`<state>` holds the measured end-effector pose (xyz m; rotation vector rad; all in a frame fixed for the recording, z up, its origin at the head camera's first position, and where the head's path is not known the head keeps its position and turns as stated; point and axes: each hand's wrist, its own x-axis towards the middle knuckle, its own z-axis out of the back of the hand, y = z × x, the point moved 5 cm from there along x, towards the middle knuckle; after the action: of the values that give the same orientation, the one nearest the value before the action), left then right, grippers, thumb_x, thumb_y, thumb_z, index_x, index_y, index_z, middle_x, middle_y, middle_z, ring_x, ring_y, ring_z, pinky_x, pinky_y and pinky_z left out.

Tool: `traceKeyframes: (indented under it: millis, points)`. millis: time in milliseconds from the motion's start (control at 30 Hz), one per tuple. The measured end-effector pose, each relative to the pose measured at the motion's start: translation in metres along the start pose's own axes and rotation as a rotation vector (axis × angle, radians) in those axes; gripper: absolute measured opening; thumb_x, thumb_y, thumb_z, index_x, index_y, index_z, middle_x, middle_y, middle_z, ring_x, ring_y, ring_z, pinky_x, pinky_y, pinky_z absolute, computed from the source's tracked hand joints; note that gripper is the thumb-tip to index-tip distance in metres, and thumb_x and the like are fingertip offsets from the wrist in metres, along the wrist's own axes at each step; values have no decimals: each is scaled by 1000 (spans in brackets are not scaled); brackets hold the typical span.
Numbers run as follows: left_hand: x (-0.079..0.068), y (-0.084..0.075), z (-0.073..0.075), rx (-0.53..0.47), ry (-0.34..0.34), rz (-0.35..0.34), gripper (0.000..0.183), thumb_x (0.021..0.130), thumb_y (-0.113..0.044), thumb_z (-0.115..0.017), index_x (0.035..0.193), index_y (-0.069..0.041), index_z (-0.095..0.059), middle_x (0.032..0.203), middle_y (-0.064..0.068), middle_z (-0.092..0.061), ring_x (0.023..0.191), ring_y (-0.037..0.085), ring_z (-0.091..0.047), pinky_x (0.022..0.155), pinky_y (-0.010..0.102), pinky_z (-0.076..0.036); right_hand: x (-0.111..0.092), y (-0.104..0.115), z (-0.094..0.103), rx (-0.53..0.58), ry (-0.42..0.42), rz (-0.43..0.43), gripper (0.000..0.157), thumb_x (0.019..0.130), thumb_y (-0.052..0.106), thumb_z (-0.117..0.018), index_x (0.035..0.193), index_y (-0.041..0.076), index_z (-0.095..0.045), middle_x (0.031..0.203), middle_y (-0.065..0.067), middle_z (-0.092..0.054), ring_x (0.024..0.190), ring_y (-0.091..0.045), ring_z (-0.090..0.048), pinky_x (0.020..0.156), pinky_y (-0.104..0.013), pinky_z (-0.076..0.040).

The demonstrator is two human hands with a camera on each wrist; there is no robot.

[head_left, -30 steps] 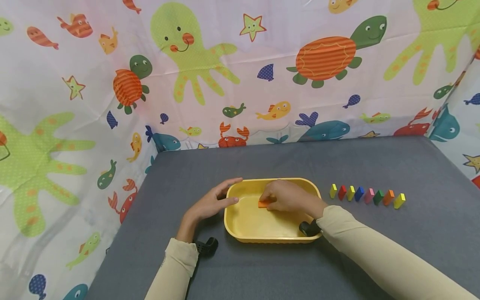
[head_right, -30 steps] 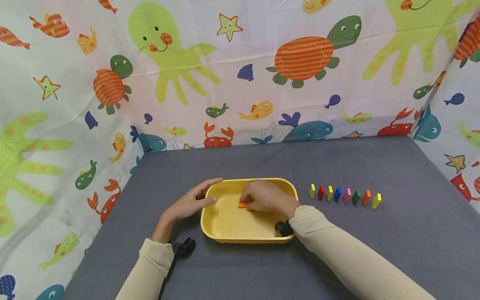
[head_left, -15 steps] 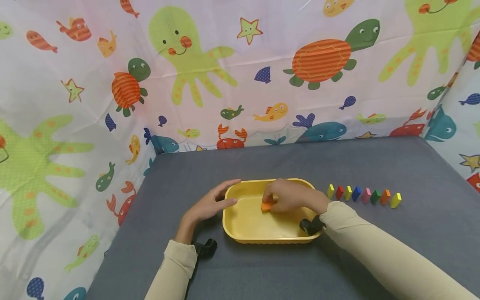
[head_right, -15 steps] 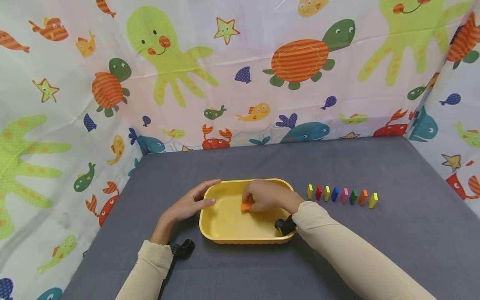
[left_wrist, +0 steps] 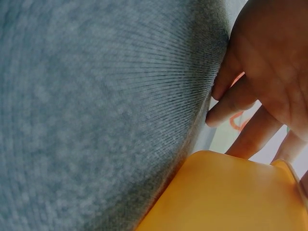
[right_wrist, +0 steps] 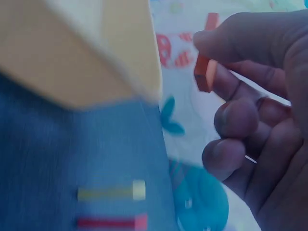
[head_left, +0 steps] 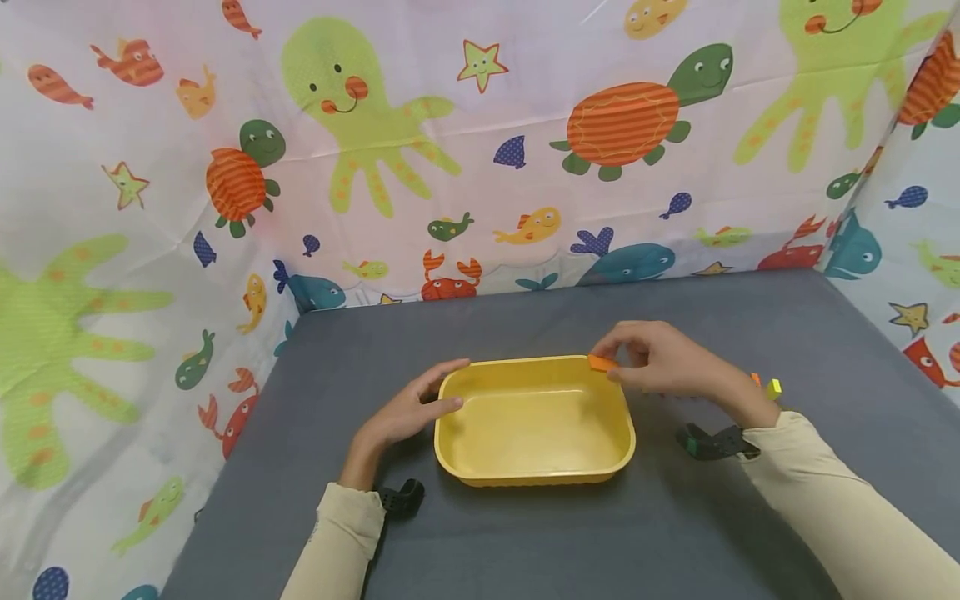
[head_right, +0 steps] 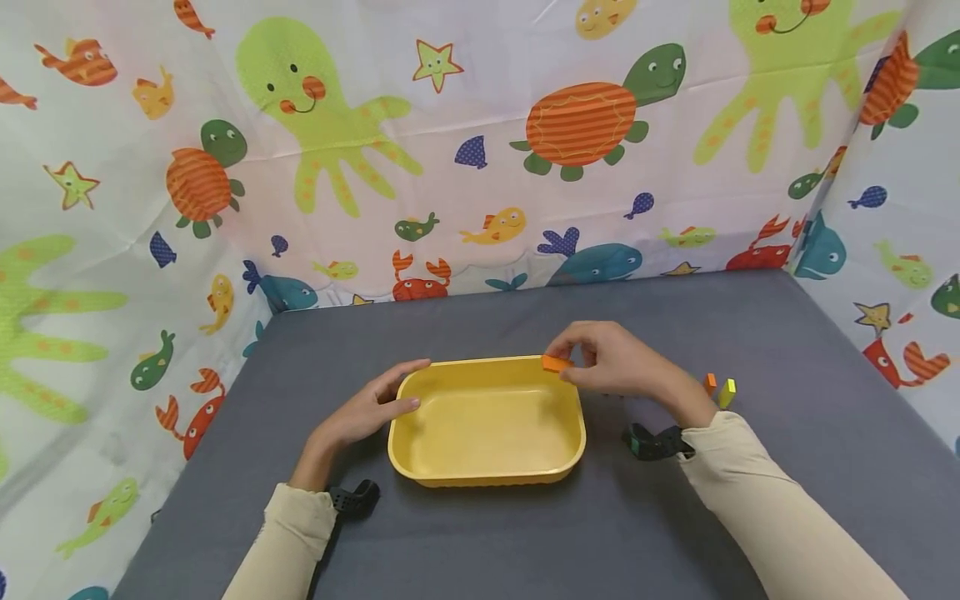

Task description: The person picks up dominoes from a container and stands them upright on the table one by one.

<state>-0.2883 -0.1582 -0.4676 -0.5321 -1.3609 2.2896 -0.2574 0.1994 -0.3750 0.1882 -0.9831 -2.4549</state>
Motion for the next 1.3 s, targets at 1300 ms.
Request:
traceKeyframes:
  millis: [1300]
  points:
    - [0,-1,-2,-1,-2,13,58,100,-29,-67,151,-42,-42,153,-6,-49,126,24,-56,108,47,-50,-178,-177,42,115,-469,-435,22,98,21,-68,117,15,-59,73,15,-61,55,-7,-55,50,-27,-42]
